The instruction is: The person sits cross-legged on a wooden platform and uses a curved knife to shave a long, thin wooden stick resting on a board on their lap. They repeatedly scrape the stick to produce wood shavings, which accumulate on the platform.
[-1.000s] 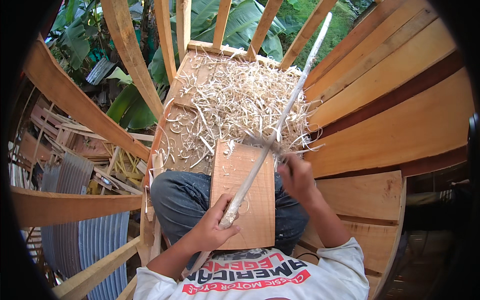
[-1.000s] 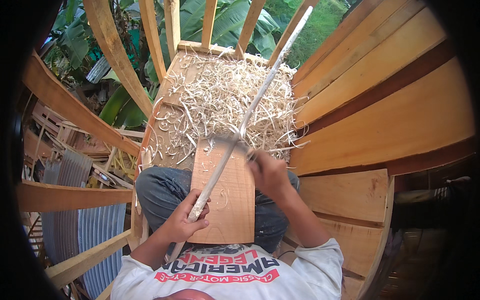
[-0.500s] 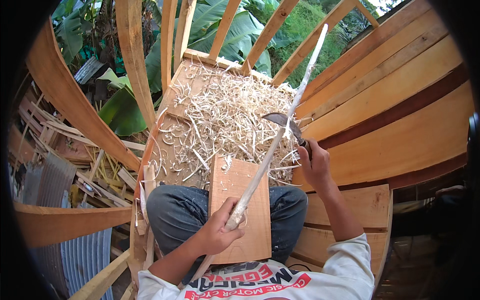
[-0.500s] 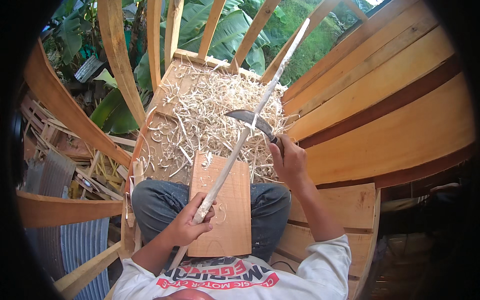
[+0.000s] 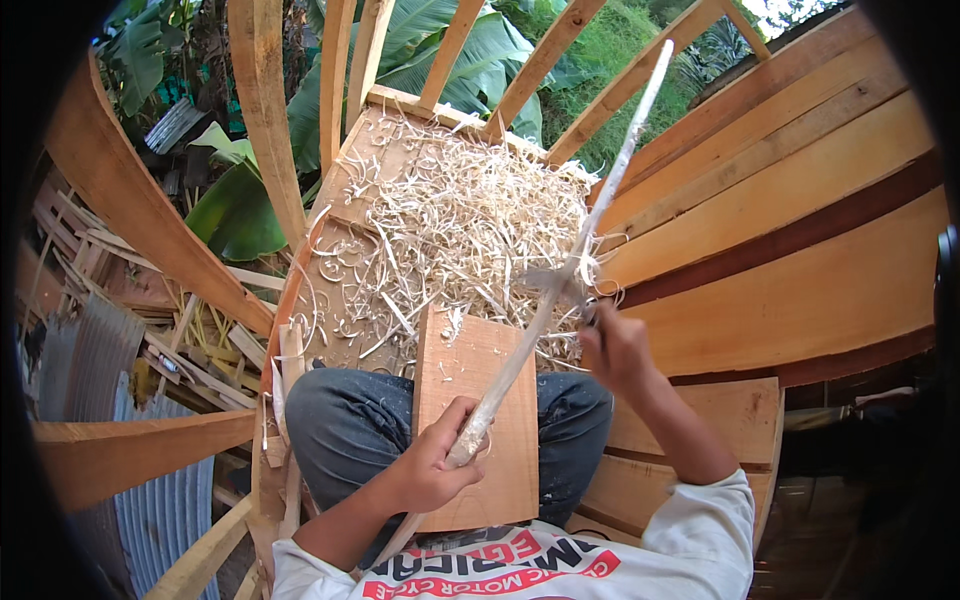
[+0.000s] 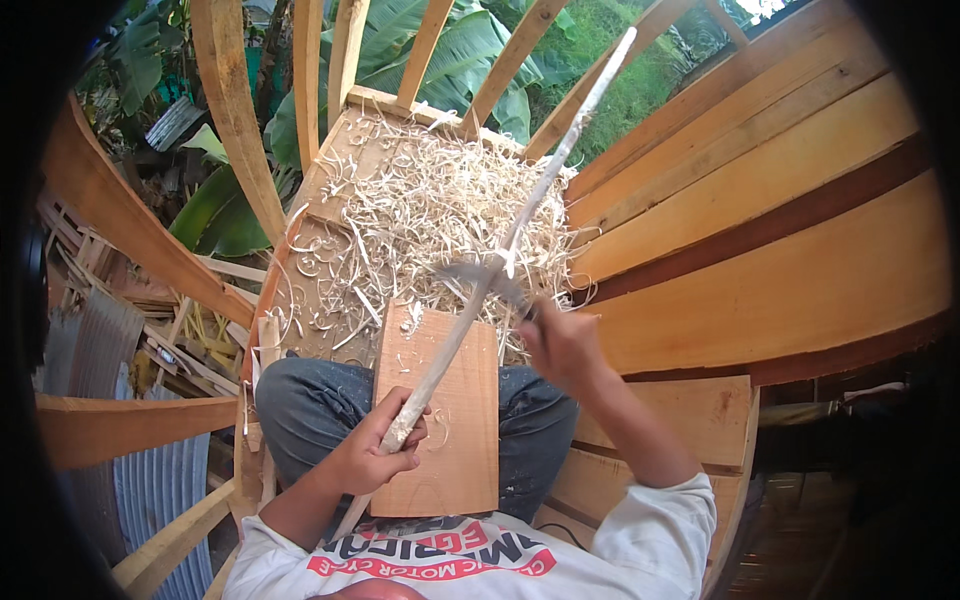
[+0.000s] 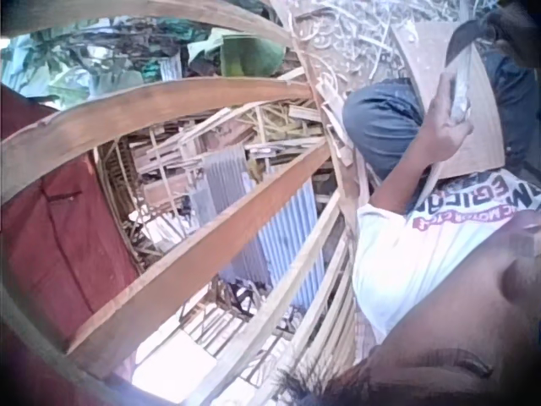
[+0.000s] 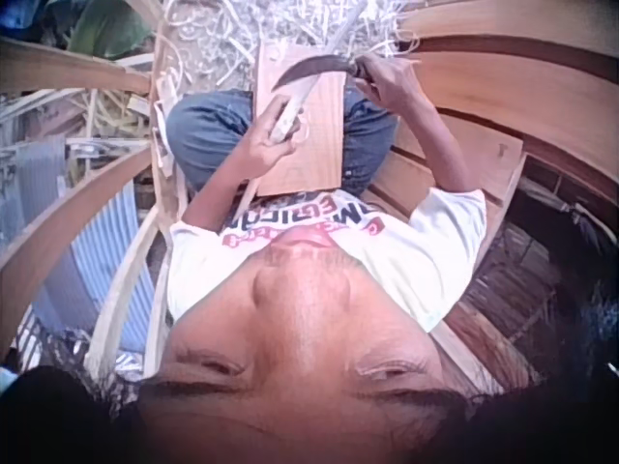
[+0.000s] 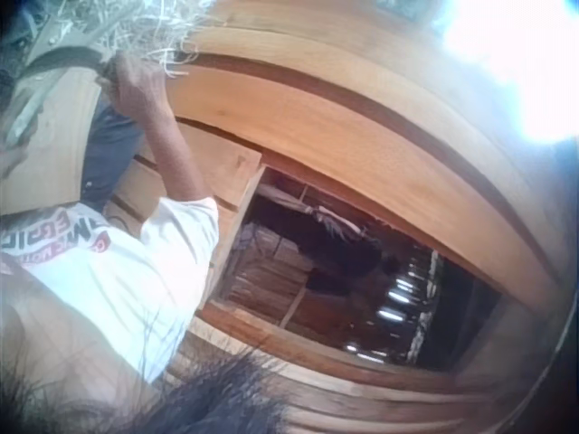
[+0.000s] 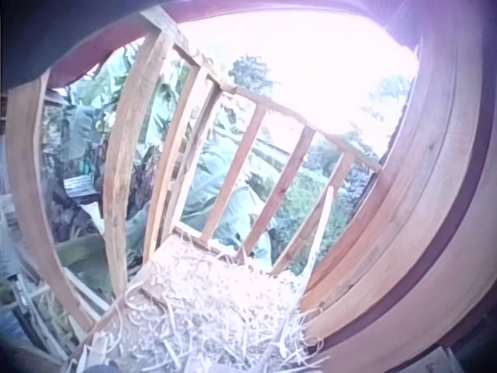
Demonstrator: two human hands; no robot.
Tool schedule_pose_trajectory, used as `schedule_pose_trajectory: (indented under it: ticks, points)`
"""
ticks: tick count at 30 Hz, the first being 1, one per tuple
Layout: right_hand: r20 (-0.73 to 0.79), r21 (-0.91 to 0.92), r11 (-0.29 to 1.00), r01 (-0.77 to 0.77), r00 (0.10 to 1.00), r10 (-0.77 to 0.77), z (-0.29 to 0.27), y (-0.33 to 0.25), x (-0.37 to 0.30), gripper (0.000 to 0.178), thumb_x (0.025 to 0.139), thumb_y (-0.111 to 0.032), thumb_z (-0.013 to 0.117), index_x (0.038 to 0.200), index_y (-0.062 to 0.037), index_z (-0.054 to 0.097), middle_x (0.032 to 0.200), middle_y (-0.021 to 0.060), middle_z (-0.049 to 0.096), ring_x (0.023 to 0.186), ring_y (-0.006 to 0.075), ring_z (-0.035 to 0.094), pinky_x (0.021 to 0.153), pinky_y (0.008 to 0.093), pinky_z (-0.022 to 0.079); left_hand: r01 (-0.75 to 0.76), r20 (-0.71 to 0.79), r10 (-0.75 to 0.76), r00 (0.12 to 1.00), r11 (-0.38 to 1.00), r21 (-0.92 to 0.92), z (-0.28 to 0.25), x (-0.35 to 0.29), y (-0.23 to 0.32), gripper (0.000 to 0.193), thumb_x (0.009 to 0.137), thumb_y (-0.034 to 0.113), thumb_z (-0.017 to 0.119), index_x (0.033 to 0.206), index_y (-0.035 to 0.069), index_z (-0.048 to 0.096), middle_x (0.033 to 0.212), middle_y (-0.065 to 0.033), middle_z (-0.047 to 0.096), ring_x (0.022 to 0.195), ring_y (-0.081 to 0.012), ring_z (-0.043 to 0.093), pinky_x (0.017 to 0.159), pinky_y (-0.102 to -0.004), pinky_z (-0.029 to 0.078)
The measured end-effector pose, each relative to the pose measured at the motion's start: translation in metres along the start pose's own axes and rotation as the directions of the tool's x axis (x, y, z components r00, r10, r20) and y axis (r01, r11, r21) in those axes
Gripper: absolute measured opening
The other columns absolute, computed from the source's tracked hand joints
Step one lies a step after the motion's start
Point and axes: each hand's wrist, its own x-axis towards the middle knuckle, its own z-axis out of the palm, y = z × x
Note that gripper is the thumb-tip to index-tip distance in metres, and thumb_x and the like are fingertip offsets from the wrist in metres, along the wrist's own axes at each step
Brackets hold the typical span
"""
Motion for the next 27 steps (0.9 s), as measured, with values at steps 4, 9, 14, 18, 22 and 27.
schedule_pose_trajectory:
  ticks: [4,9,14,18,22,27]
  points:
    - [-0.069,0.173,0.905,-0.389,0.912,0.405,-0.001,0.024,0.013,0.019,0.084,-0.019,0.064,0.083,-0.0047,0.053,0.056,0.0113,0.051,0.052,0.0317,0.058,0.049,0.0377,0.046,0.04,-0.029,-0.042,0.999,0.998,-0.041,0.002,-0.001,0.001,0.052,0.073,-0.011,0.053,0.12,0.005,0.039,0.084,-0.0005,0.039,0.072,-0.0058,0.039,0.062,-0.021,0.04]
    - [0.092,0.045,0.996,0.071,0.993,-0.075,0.004,0.007,0.002,0.023,0.087,-0.026,0.061,0.083,-0.005,0.053,0.057,0.0109,0.051,0.052,0.0312,0.057,0.048,0.0374,0.044,0.032,-0.069,-0.033,0.997,0.999,-0.021,0.002,-0.003,-0.005,0.052,0.072,-0.011,0.052,0.119,0.005,0.039,0.084,-0.0005,0.039,0.071,-0.0056,0.039,0.06,-0.0206,0.04]
    - [0.08,0.043,0.991,0.128,0.988,-0.131,0.011,0.002,-0.011,0.024,0.091,-0.025,0.058,0.085,-0.0027,0.052,0.054,0.0133,0.048,0.049,0.0302,0.056,0.047,0.0371,0.042,-0.055,-0.061,0.058,0.996,0.997,0.06,0.001,-0.004,-0.008,0.053,0.07,-0.01,0.051,0.12,0.005,0.038,0.084,-0.0009,0.037,0.069,-0.0052,0.039,0.058,-0.0196,0.039]
    - [-0.116,0.084,0.953,-0.291,0.947,0.299,0.01,0.029,0.008,0.023,0.089,-0.026,0.06,0.082,-0.0044,0.054,0.052,0.0104,0.049,0.048,0.0298,0.055,0.047,0.0377,0.044,0.087,-0.035,-0.094,0.995,0.984,-0.157,-0.004,-0.003,0.002,0.053,0.07,-0.011,0.05,0.12,0.005,0.038,0.084,-0.0009,0.037,0.067,-0.0047,0.04,0.055,-0.019,0.038]
    - [0.003,0.05,0.996,-0.076,0.997,0.076,0.014,0.016,0.01,0.024,0.091,-0.023,0.057,0.081,-0.0015,0.052,0.053,0.0126,0.049,0.046,0.0307,0.054,0.045,0.037,0.041,0.003,-0.067,-0.005,0.998,0.999,-0.042,-0.003,-0.003,-0.009,0.054,0.07,-0.012,0.049,0.12,0.004,0.037,0.085,-0.0016,0.039,0.063,-0.0041,0.041,0.05,-0.0182,0.038]
    - [-0.007,-0.024,0.998,0.051,0.999,-0.051,0.019,0.014,0.017,0.022,0.087,-0.024,0.063,0.081,-0.0042,0.054,0.054,0.0105,0.052,0.049,0.0281,0.058,0.046,0.0364,0.042,-0.077,-0.077,0.073,0.994,0.996,-0.049,-0.005,0.001,-0.017,0.054,0.07,-0.011,0.049,0.12,0.004,0.037,0.084,-0.0016,0.038,0.06,-0.004,0.04,0.043,-0.0182,0.035]
